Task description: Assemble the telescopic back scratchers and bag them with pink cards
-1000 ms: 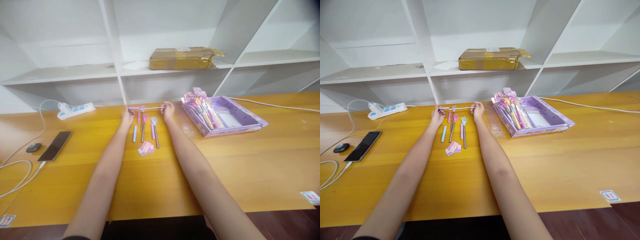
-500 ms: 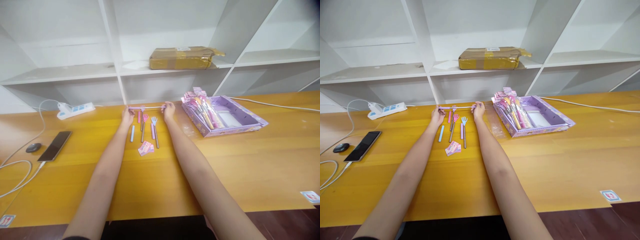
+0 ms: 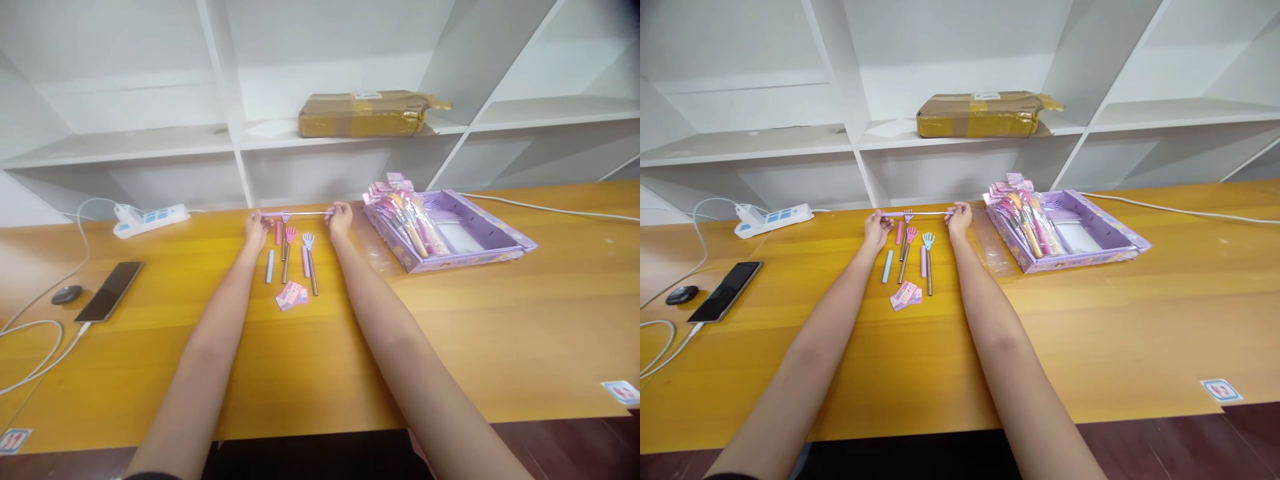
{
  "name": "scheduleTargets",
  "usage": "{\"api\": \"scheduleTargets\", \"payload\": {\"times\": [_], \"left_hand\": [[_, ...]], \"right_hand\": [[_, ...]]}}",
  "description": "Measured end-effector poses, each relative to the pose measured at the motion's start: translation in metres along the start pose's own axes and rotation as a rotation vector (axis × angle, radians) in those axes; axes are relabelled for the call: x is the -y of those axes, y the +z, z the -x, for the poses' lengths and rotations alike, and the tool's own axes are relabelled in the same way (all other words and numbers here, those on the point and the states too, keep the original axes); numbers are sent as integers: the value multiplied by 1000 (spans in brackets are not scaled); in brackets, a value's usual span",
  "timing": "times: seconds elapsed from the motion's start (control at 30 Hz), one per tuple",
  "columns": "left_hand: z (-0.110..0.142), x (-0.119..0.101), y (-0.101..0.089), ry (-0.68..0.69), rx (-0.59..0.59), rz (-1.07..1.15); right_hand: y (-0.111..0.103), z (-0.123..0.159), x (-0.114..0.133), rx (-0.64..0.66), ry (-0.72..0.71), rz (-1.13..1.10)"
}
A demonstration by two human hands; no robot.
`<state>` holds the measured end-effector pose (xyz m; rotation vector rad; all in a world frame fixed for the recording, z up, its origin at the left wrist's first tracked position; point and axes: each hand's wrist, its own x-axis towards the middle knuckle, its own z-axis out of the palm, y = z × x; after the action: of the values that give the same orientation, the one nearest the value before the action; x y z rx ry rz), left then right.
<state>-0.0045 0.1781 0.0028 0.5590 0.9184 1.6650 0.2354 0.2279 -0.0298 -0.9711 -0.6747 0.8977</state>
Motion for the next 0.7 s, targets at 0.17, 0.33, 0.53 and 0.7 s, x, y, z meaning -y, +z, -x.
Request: {"api": "scheduleTargets", "payload": {"times": [0.17, 0.33, 0.53, 0.7], "left_hand": [[2, 1, 0, -5, 41, -41], [2, 1, 0, -14, 70, -72], [4, -3, -3, -27, 97, -76], [6, -5, -3, -36, 108, -62]], "right_hand": [[-3, -3, 1, -22, 2, 5], [-6, -5, 3, -22, 5, 3], [-7, -5, 2, 3, -1, -3], [-10, -6, 1, 63, 6, -11]]}}
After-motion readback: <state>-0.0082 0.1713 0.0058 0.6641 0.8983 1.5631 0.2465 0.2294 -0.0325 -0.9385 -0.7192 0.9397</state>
